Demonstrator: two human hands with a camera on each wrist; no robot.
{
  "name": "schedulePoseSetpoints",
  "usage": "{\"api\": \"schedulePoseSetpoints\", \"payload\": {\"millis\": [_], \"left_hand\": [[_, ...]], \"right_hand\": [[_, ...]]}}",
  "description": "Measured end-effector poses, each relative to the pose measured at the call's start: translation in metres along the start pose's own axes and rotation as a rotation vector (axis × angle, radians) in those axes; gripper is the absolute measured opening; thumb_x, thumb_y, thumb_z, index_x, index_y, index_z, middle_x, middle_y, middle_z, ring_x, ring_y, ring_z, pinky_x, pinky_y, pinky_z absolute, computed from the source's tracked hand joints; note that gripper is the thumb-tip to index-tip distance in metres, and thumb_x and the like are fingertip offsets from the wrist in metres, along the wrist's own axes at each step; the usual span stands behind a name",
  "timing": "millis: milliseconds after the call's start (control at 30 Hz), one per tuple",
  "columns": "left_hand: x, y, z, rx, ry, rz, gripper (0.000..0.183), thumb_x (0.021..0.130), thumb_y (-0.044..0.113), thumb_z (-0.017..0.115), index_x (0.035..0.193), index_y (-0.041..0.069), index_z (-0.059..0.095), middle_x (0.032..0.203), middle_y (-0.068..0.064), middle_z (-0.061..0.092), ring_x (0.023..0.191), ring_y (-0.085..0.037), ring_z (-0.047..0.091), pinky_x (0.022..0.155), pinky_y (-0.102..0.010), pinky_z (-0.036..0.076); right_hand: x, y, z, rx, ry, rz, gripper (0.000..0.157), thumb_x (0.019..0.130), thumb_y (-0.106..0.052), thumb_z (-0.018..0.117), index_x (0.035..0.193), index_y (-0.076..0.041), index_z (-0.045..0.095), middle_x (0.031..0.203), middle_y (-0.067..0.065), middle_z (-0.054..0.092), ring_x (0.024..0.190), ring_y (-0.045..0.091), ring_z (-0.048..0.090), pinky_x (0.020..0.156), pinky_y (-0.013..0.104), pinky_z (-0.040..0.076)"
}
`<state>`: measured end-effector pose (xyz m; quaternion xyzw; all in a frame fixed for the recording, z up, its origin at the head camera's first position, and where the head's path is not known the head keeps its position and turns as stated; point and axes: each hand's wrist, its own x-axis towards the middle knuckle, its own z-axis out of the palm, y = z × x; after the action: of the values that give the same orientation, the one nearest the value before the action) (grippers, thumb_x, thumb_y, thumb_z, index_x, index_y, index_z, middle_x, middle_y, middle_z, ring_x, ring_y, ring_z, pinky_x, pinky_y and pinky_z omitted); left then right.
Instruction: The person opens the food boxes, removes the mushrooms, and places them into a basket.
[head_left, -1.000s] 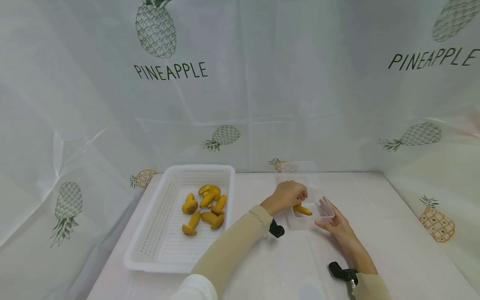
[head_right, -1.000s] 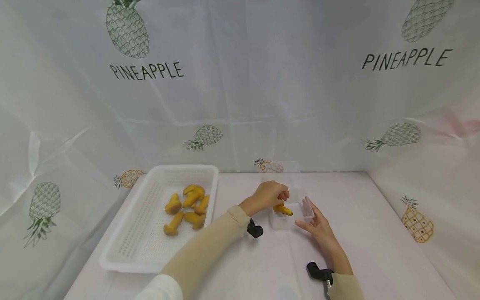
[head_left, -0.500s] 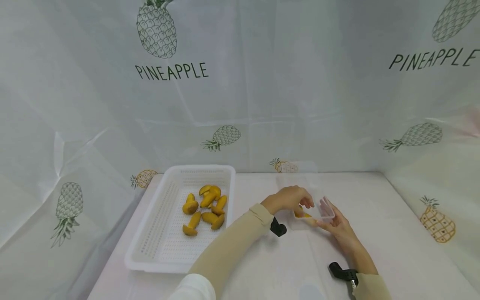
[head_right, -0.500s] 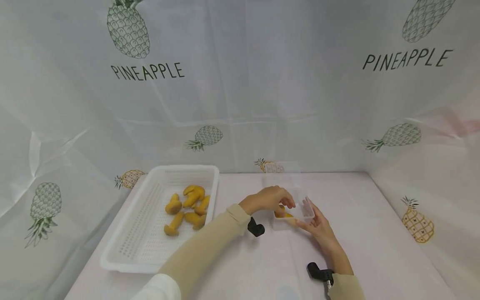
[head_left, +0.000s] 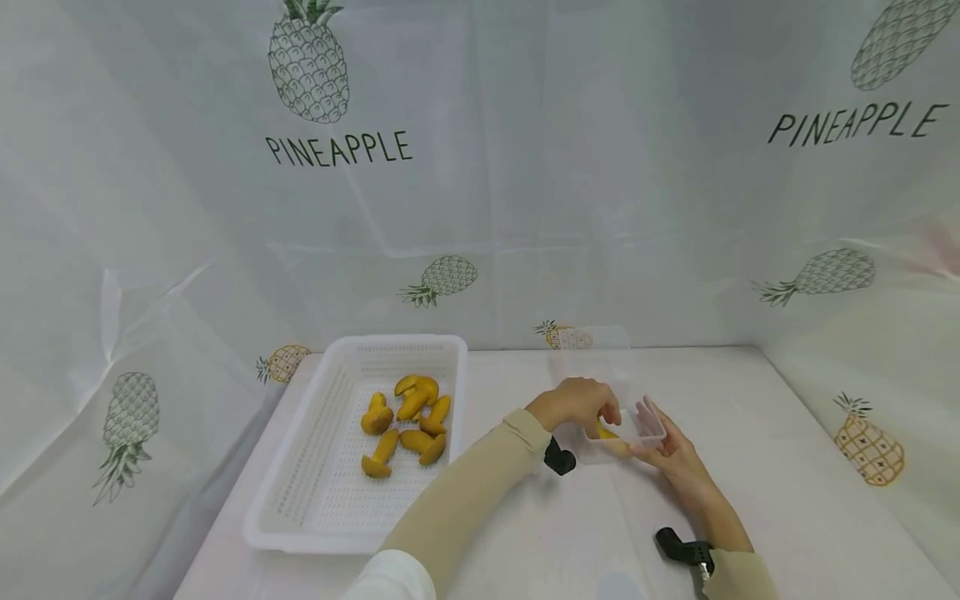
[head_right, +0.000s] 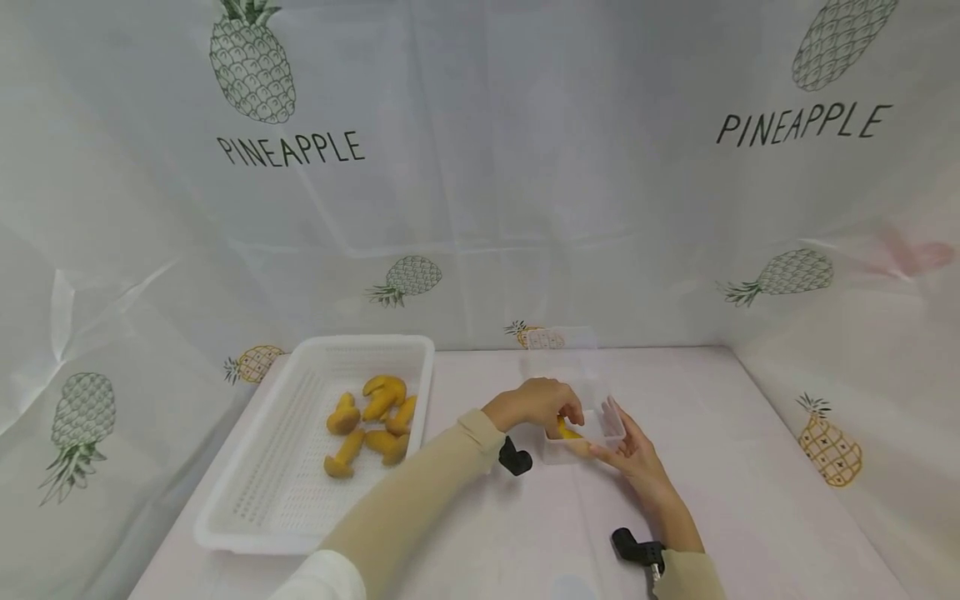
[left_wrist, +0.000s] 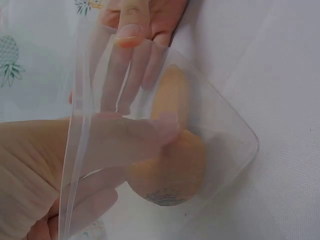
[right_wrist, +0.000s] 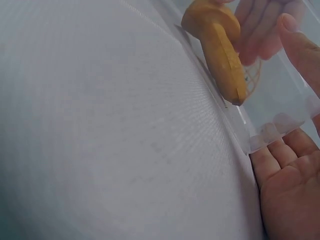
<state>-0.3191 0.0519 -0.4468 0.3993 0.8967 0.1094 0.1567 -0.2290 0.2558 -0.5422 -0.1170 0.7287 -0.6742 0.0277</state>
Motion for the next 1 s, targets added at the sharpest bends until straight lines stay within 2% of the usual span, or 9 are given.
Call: {"api": "schedulePoseSetpoints", "payload": {"millis": [100,167,333,500,600,733,933,1000], "left_hand": [[0.0011,0.0008,0.0019,0.015,-0.002,-0.023,0.035,0.075,0.008,0.087,0.102,0.027,0.078,0.094,0.02,0.068,0.085,0.003,0.057,0.069,-0.017,0.044],[0.0014,0.0015,0.0025,0.028,-0.004,-0.037,0.033,0.075,0.009,0.087,0.101,0.027,0.077,0.093,0.02,0.068,0.085,0.003,0.057,0.069,-0.018,0.043],[0.0011,0.003,0.0028,0.033,-0.027,-0.066,0.029,0.077,0.012,0.085,0.098,0.028,0.076,0.09,0.021,0.067,0.082,0.004,0.056,0.07,-0.018,0.042],[0.0015,0.0047,0.0027,0.01,-0.044,-0.071,0.029,0.078,0.01,0.084,0.1,0.027,0.076,0.089,0.02,0.069,0.08,0.005,0.057,0.071,-0.019,0.042],[0.0014,0.0069,0.0026,-0.006,-0.051,-0.071,0.03,0.079,0.008,0.084,0.102,0.026,0.077,0.091,0.019,0.07,0.081,0.004,0.058,0.072,-0.02,0.043],[0.0023,0.0092,0.0034,-0.08,-0.057,-0.045,0.027,0.082,0.009,0.082,0.105,0.021,0.076,0.095,0.014,0.071,0.083,0.002,0.059,0.073,-0.017,0.046],[0.0083,0.007,-0.001,-0.3,-0.04,-0.002,0.033,0.08,0.006,0.084,0.112,0.009,0.074,0.104,0.006,0.07,0.097,-0.007,0.064,0.075,-0.011,0.048],[0.0103,0.0057,-0.003,-0.366,-0.042,0.004,0.035,0.079,0.001,0.084,0.113,0.007,0.074,0.105,0.005,0.07,0.1,-0.01,0.065,0.075,-0.011,0.049]], "right_hand": [[-0.0004,0.001,0.0003,0.001,0.008,0.0,0.085,0.094,0.003,0.065,0.161,-0.014,0.016,0.162,0.026,0.011,0.142,0.003,0.026,0.099,0.008,0.036],[-0.0004,0.0017,0.0002,0.005,0.009,-0.003,0.085,0.093,0.004,0.065,0.161,-0.014,0.016,0.162,0.026,0.01,0.139,-0.001,0.028,0.099,0.009,0.037],[-0.0003,0.003,-0.0005,0.008,0.005,-0.006,0.086,0.093,0.004,0.065,0.161,-0.013,0.015,0.162,0.026,0.009,0.139,-0.002,0.028,0.1,0.009,0.037],[-0.0001,0.0034,-0.0015,0.005,0.009,-0.008,0.086,0.093,0.004,0.066,0.161,-0.012,0.015,0.162,0.026,0.009,0.137,-0.006,0.03,0.099,0.009,0.038],[-0.0002,0.0033,-0.0019,0.01,0.013,-0.009,0.086,0.093,0.004,0.066,0.161,-0.012,0.016,0.162,0.026,0.009,0.138,-0.004,0.029,0.099,0.01,0.039],[-0.001,0.0036,-0.0018,0.018,0.008,-0.007,0.085,0.093,0.004,0.065,0.161,-0.012,0.016,0.161,0.027,0.01,0.142,0.003,0.027,0.099,0.011,0.039],[-0.0003,0.0032,-0.0008,0.011,0.01,-0.004,0.084,0.094,0.004,0.065,0.161,-0.014,0.017,0.161,0.029,0.012,0.136,0.0,0.033,0.098,0.012,0.041],[0.0004,0.0025,-0.0005,0.003,0.015,0.003,0.084,0.094,0.003,0.065,0.161,-0.013,0.017,0.161,0.027,0.013,0.139,0.007,0.033,0.097,0.012,0.042]]}}
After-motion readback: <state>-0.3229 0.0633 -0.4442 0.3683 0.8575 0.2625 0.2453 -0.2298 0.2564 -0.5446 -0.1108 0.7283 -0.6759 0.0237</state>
